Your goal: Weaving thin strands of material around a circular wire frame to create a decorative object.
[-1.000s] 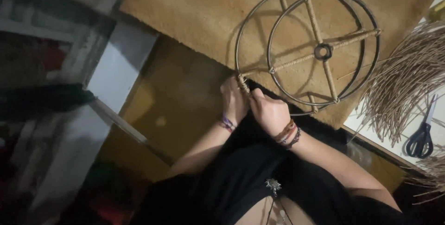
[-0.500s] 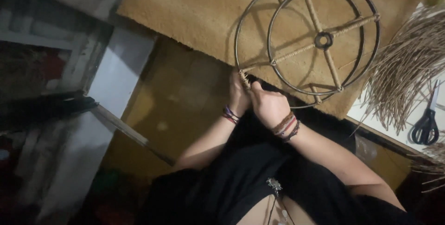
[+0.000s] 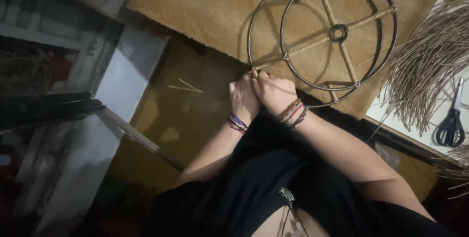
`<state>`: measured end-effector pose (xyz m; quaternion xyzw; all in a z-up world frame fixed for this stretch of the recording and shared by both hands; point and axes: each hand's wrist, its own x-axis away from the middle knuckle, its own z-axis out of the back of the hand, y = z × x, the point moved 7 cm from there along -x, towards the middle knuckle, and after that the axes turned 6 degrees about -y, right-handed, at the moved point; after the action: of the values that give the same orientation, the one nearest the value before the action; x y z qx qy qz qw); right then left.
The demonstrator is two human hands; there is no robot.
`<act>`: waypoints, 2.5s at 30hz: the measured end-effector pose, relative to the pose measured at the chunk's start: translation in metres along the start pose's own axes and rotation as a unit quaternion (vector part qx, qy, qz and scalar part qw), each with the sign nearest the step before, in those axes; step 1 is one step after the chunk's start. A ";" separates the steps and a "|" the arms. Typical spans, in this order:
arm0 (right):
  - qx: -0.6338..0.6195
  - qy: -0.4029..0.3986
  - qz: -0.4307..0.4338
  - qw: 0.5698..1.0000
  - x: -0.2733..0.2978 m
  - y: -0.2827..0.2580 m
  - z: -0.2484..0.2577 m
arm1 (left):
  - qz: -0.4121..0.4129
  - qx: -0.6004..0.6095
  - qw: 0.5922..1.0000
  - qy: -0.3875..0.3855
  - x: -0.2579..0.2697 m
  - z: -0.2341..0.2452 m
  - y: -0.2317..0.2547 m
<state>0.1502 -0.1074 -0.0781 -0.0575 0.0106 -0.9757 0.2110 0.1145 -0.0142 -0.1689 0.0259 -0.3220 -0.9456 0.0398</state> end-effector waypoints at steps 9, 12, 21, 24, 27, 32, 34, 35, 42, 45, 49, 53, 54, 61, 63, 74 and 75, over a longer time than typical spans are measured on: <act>-0.103 -0.074 0.020 0.992 0.012 0.006 0.024 | 0.048 -0.067 0.995 -0.050 0.009 -0.046 -0.043; -0.173 -0.058 0.070 0.981 0.047 0.016 0.051 | 0.001 -0.037 0.999 -0.026 0.030 0.019 0.003; -0.223 0.120 0.076 0.964 0.163 0.119 0.115 | -0.343 0.138 0.927 0.061 0.064 0.083 0.196; -0.263 0.167 0.005 0.950 0.196 0.193 0.116 | -0.308 0.144 0.940 -0.028 0.048 0.041 0.205; -0.235 0.226 -0.069 0.943 0.226 0.262 0.123 | -0.267 0.178 0.946 -0.051 0.035 0.039 0.230; -0.171 0.295 -0.119 0.932 0.234 0.346 0.128 | -0.249 0.279 0.919 -0.125 0.035 0.027 0.279; -0.150 0.313 -0.133 0.928 0.221 0.378 0.121 | -0.274 0.278 0.909 -0.148 0.039 0.022 0.300; -0.122 0.324 -0.125 0.930 0.212 0.393 0.115 | -0.288 0.280 0.900 -0.170 0.041 0.017 0.310; 0.098 0.301 -0.177 0.932 0.135 0.457 0.109 | -0.352 0.255 0.868 -0.241 0.045 0.032 0.372; 0.105 0.292 -0.170 0.935 0.132 0.457 0.114 | -0.351 0.258 0.866 -0.245 0.038 0.031 0.376; 0.099 0.319 -0.147 0.931 0.150 0.437 0.147 | -0.352 0.256 0.865 -0.249 0.030 0.031 0.382; 0.118 0.352 -0.118 0.921 0.183 0.423 0.147 | -0.367 0.258 0.861 -0.242 0.034 0.017 0.377; 0.108 0.352 -0.091 0.925 0.193 0.418 0.143 | -0.374 0.263 0.857 -0.236 0.036 0.011 0.373; -0.005 0.340 -0.070 0.938 0.250 0.333 0.147 | -0.376 0.274 0.849 -0.251 0.051 0.007 0.380; -0.064 0.319 -0.051 0.944 0.249 0.318 0.149 | -0.384 0.267 0.848 -0.251 0.055 0.008 0.381; -0.320 0.374 -0.012 0.871 0.293 0.290 0.152 | -0.134 0.473 0.738 -0.463 0.083 -0.048 0.351; -0.425 0.355 -0.010 0.833 0.296 0.284 0.146 | -0.046 0.573 0.640 -0.510 0.091 -0.061 0.349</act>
<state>0.0166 -0.4877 0.0863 0.2093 0.4977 -0.8304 0.1373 0.0489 -0.3350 -0.0057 -0.4280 -0.7669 -0.4354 -0.1975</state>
